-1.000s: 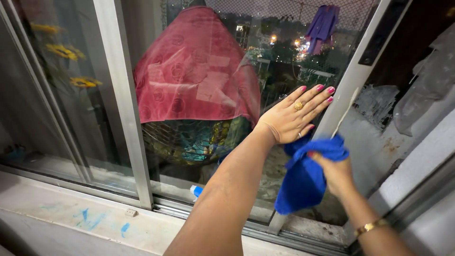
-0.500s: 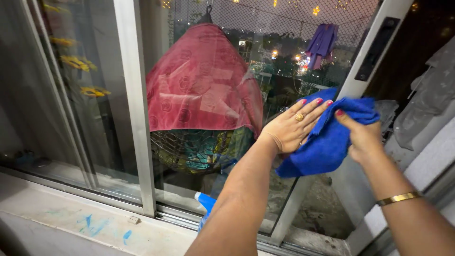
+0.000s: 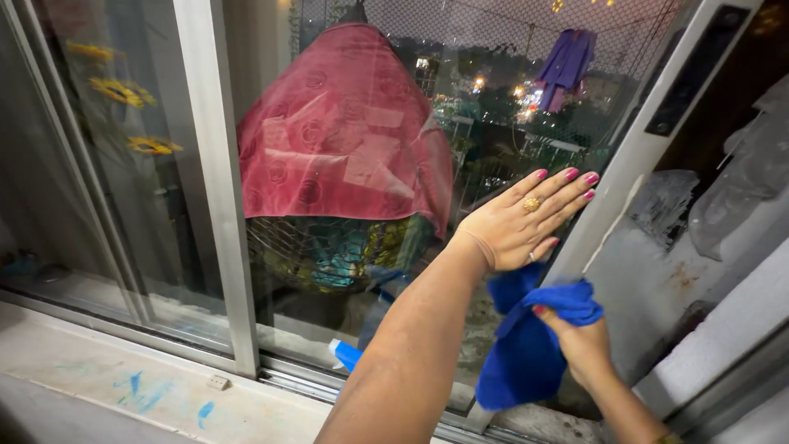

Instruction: The person wipes a large sliding glass window and its frame using a blue microfiber cloth. They spray cleaning solution from a blue bottle onto the glass and wipe in broad strokes, covering the upper, middle, and lower sections of the window and the adjacent frame.

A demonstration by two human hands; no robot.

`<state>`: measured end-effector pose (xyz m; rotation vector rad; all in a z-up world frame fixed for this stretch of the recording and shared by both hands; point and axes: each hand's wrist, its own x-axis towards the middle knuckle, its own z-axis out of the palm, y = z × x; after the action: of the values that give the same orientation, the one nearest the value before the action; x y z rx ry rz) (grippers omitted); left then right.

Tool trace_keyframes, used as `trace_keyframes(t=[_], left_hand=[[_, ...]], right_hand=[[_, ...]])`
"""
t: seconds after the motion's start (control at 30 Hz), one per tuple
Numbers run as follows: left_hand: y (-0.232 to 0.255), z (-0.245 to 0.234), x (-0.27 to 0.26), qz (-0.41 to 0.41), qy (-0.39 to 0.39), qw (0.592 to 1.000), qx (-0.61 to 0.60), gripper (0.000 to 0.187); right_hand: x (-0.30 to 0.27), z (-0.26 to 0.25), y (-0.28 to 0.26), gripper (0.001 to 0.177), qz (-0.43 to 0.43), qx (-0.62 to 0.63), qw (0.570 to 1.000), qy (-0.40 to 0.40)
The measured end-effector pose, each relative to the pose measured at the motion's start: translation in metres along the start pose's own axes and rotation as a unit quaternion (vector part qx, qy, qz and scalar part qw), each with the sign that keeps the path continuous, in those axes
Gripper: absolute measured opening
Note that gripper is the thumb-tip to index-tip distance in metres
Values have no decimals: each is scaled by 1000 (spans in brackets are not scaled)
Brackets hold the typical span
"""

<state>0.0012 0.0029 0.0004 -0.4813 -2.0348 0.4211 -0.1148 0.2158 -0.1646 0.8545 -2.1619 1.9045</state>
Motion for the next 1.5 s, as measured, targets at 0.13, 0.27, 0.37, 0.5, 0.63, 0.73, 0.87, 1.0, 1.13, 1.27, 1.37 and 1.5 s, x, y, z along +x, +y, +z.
trace_keyframes(t=[0.13, 0.27, 0.37, 0.5, 0.63, 0.73, 0.87, 1.0, 1.13, 1.27, 1.37, 1.5], left_hand=[[0, -1, -1, -3, 22, 1000, -1, 77], [-1, -3, -1, -2, 24, 1000, 14, 75], [-4, -6, 0, 36, -160, 982, 90, 53], [-3, 4, -3, 16, -3, 1000, -12, 65], [-1, 6, -2, -1, 21, 1000, 3, 69], [-2, 0, -2, -1, 7, 1000, -14, 72], [-2, -1, -3, 1, -2, 1000, 20, 75], [-1, 1, 0, -11, 17, 1000, 1, 79], [-2, 5, -4, -3, 33, 999, 9, 75], [-2, 17, -3, 20, 23, 1000, 2, 59], [-4, 23, -5, 25, 80, 996, 25, 62], [-3, 23, -5, 32, 57, 997, -43, 59]], right_hand=[[20, -16, -17, 23, 12, -34, 998, -43], [92, -27, -106, 27, -2, 166, 985, 39], [112, -28, -172, 22, -84, 189, 978, -6], [93, -12, -164, 28, -137, 224, 965, -16], [70, -6, -117, 31, -145, 227, 963, 4], [51, 2, -77, 30, -133, 214, 968, 4], [21, 12, -18, 23, -52, 166, 984, 29], [17, 4, 5, 18, -64, 29, 997, -23], [63, -9, -50, 27, 21, 174, 984, -4], [138, -23, -177, 24, -138, 259, 956, -15], [144, -25, -228, 25, -168, 240, 956, -32], [125, -9, -194, 32, -218, 262, 940, -9]])
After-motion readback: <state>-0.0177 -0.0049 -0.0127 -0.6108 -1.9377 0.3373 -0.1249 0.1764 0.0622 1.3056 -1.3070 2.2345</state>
